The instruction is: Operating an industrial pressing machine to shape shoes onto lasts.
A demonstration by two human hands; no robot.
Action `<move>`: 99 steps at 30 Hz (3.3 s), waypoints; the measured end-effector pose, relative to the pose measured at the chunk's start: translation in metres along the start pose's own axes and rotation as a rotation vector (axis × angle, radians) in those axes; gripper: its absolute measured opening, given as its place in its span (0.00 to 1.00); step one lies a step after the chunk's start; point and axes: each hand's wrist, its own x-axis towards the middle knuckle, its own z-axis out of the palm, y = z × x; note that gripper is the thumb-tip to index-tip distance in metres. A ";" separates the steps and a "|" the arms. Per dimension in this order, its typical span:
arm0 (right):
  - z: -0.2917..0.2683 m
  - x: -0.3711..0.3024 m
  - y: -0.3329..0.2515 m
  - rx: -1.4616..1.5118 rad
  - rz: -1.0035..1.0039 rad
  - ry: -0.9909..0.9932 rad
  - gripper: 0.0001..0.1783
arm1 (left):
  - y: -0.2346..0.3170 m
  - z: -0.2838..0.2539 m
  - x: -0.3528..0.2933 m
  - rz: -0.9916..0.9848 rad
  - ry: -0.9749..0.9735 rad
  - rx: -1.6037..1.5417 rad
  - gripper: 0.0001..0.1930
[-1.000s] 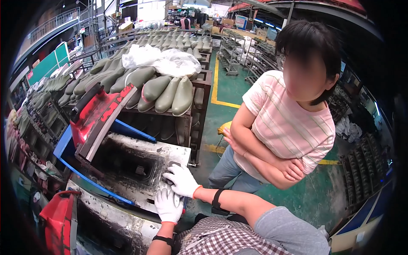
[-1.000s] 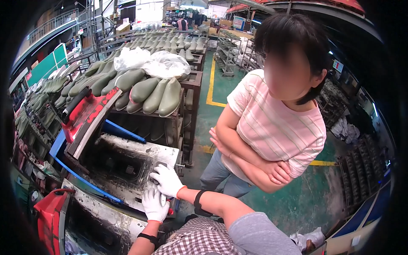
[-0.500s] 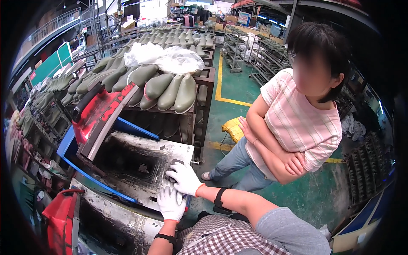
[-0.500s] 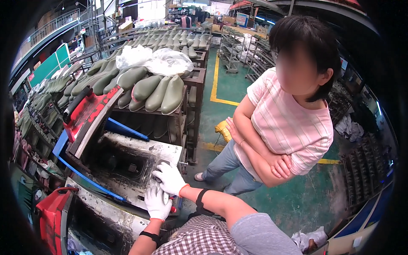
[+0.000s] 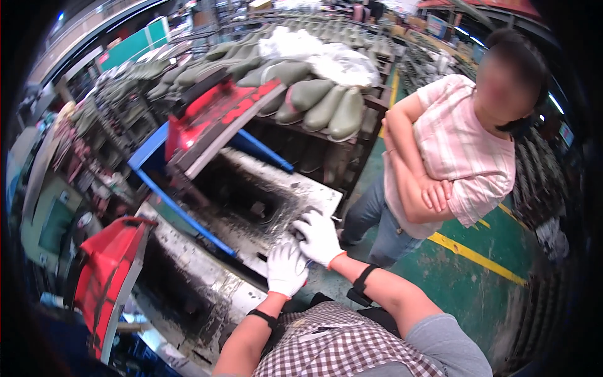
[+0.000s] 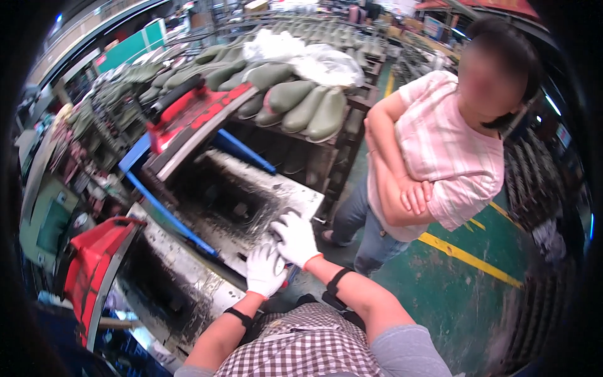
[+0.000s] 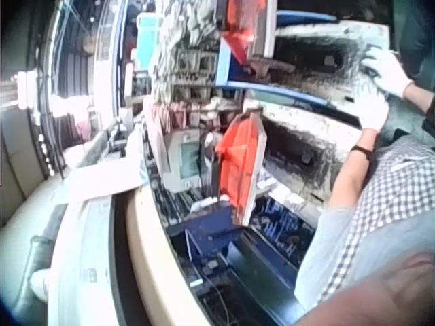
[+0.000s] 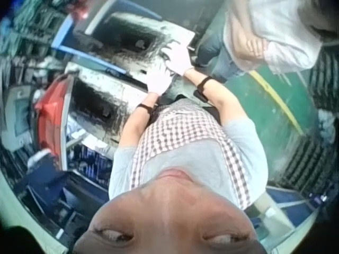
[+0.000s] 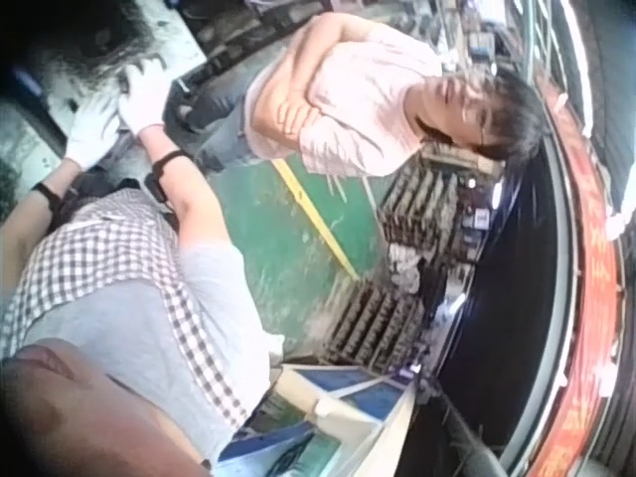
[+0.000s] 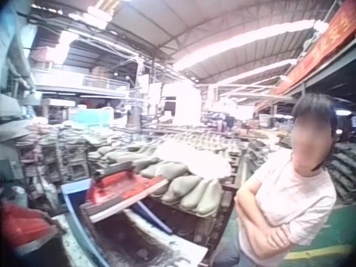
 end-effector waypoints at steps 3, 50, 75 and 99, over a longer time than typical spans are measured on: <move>0.005 -0.001 0.004 -0.047 -0.017 0.030 0.21 | 0.001 0.000 0.003 0.016 0.050 0.030 0.36; 0.002 -0.016 0.011 -0.053 0.048 0.010 0.24 | 0.072 -0.327 0.226 -0.018 0.612 -1.428 0.40; 0.008 -0.008 -0.004 -0.017 -0.016 0.057 0.22 | -0.011 -0.002 -0.029 0.155 -0.058 -0.127 0.27; 0.006 -0.006 0.003 -0.083 -0.015 0.071 0.22 | -0.003 0.000 -0.013 0.146 0.002 -0.087 0.28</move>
